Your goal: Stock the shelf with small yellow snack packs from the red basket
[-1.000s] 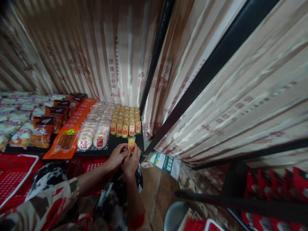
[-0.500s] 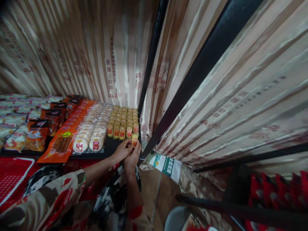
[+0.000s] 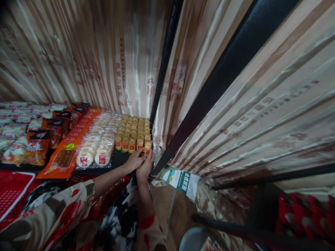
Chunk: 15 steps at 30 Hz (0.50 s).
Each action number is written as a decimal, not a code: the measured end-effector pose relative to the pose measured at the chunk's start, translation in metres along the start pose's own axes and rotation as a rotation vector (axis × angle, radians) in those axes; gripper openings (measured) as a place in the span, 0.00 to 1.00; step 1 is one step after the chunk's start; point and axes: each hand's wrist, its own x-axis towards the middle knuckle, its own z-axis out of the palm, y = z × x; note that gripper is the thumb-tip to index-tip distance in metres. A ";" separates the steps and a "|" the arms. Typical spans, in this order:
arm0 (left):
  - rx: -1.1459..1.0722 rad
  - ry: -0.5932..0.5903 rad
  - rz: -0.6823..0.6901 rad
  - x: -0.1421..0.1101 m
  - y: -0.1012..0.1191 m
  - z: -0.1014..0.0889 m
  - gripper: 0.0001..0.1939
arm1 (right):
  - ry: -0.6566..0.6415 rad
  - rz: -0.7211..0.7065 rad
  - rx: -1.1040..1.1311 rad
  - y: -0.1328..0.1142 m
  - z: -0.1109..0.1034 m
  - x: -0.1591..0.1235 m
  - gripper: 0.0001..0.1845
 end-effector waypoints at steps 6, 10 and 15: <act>0.017 0.008 0.018 0.002 -0.001 -0.001 0.17 | 0.000 0.025 0.025 0.001 0.005 0.008 0.29; 0.020 0.035 0.003 0.002 -0.002 0.000 0.18 | -0.023 0.032 0.040 0.005 0.008 0.013 0.30; 0.057 0.019 -0.001 0.003 -0.001 0.000 0.16 | -0.029 0.014 0.045 0.013 0.013 0.017 0.28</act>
